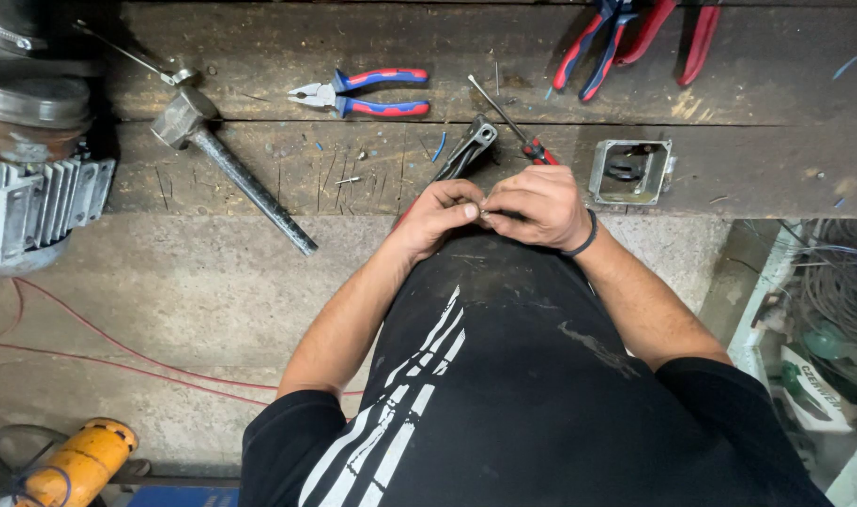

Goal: The person works on a small metal electrical component, using a screwdriver to tighten screws and pliers to manipulate parts. They then move to a larger electric motor, using pliers to adjust wires and components on the motor's body.

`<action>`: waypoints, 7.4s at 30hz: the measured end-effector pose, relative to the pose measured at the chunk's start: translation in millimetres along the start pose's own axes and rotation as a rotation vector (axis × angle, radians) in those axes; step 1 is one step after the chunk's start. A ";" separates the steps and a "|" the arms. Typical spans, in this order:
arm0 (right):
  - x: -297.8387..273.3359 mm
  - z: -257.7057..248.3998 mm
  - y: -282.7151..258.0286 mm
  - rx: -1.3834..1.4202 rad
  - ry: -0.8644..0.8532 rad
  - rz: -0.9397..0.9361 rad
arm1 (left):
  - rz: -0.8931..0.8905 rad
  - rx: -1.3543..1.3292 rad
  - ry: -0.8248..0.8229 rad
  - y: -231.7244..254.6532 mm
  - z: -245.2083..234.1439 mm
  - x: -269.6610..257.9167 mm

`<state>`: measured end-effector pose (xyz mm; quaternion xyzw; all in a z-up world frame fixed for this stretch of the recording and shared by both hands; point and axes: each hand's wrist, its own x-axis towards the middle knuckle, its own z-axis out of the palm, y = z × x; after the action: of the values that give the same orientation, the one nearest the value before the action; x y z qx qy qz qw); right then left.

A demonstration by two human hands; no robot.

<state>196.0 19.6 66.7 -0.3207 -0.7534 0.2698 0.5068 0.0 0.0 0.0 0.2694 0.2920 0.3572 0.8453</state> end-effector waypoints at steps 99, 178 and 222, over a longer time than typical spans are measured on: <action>-20.6 -7.6 77.3 -0.354 -0.041 0.254 | 0.144 1.314 0.293 6.4 -42.9 1.2; -59.0 11.7 -24.3 0.148 0.164 0.314 | -0.108 1.349 -0.189 117.4 67.8 -79.5; -59.6 29.5 -1.0 0.235 0.315 0.377 | -0.031 1.181 0.048 99.6 50.8 -59.8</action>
<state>184.9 -28.6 22.2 -0.4323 -0.5555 0.3919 0.5924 -44.0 1.7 118.9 0.6820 0.4642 0.1275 0.5506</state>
